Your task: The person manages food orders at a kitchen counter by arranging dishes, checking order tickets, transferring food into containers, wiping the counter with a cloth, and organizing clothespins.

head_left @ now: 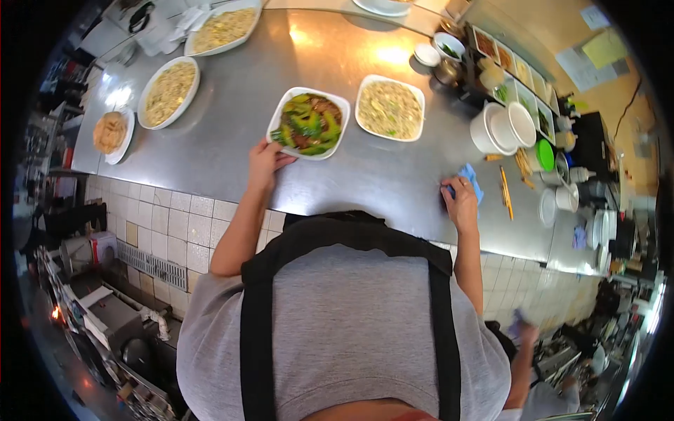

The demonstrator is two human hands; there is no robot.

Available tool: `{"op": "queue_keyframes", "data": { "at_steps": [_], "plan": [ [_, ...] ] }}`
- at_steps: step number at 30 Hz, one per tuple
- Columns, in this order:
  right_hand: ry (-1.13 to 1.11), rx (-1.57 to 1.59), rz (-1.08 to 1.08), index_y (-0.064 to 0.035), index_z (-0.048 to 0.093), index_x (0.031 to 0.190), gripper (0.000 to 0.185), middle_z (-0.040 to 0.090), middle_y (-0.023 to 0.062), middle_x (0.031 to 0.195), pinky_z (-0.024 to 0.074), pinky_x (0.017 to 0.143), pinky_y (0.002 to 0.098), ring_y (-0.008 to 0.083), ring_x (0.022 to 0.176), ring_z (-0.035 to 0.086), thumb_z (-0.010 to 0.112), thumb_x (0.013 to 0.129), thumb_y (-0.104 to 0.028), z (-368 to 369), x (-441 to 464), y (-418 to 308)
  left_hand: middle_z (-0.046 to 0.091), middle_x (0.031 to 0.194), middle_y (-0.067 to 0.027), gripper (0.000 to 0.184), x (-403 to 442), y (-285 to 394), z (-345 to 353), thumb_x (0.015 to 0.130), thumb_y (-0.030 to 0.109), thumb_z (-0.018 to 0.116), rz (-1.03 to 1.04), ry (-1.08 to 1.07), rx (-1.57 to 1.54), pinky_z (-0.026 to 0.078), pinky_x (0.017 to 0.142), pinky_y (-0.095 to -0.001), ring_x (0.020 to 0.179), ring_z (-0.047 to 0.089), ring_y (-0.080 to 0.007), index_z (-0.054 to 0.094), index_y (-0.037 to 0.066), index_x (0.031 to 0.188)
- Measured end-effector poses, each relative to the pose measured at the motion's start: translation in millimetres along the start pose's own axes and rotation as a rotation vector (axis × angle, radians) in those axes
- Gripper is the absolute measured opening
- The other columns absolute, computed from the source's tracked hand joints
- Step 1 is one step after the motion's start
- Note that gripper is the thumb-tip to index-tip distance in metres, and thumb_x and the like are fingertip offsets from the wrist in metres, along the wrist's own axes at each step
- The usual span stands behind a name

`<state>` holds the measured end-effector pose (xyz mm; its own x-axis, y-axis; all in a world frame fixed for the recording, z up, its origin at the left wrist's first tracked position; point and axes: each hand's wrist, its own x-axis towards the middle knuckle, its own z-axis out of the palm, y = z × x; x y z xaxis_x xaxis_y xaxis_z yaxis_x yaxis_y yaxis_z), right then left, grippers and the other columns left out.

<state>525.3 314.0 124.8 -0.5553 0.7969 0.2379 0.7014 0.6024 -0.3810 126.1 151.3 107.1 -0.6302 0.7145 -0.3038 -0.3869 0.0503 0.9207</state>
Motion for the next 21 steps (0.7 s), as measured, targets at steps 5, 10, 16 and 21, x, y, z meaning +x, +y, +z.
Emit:
{"op": "queue_keyframes", "data": {
  "at_steps": [5,10,16,21],
  "plan": [
    [0.034,0.032,0.000,-0.0052,0.062,0.083,0.010,0.060,0.0113,0.090,0.0476,0.073,0.0392,0.0310,0.087,0.058,0.067,0.075,-0.010,-5.7,2.9,0.7,0.066,0.089,-0.0138,0.032,-56.1,-10.6,-24.9,0.077,0.005,0.049,-0.154,-0.110,0.105,0.058,0.061,-0.0279,0.066,0.067,-0.0209,0.058,-0.004,0.107],
    [-0.068,-0.050,-0.048,-0.0054,0.062,0.084,0.012,0.061,0.0116,0.089,0.0483,0.072,0.0368,0.0284,0.084,0.060,0.067,0.076,-0.012,-13.6,-9.9,26.1,0.064,0.090,-0.0128,0.042,-95.3,-29.0,34.9,0.078,0.004,0.047,-0.213,-0.228,0.180,0.057,0.062,-0.0270,0.068,0.066,-0.0181,0.054,-0.002,0.119],
    [0.059,0.333,0.142,-0.0050,0.064,0.090,0.015,0.065,0.0115,0.079,0.0494,0.066,0.0341,0.0243,0.071,0.064,0.065,0.078,-0.014,-22.3,25.3,24.3,0.064,0.087,-0.0119,0.045,-93.4,-64.5,124.8,0.080,0.004,0.045,-0.225,-0.412,0.183,0.057,0.062,-0.0275,0.066,0.064,-0.0160,0.052,0.000,0.123],
    [-0.036,0.421,0.128,-0.0057,0.065,0.086,0.014,0.066,0.0120,0.077,0.0497,0.067,0.0337,0.0246,0.071,0.064,0.065,0.078,-0.017,-12.8,48.6,24.7,0.064,0.085,-0.0118,0.042,-89.5,-75.9,166.0,0.081,0.004,0.044,-0.245,-0.491,0.212,0.056,0.061,-0.0277,0.065,0.064,-0.0159,0.053,0.000,0.122]
  ]
}}
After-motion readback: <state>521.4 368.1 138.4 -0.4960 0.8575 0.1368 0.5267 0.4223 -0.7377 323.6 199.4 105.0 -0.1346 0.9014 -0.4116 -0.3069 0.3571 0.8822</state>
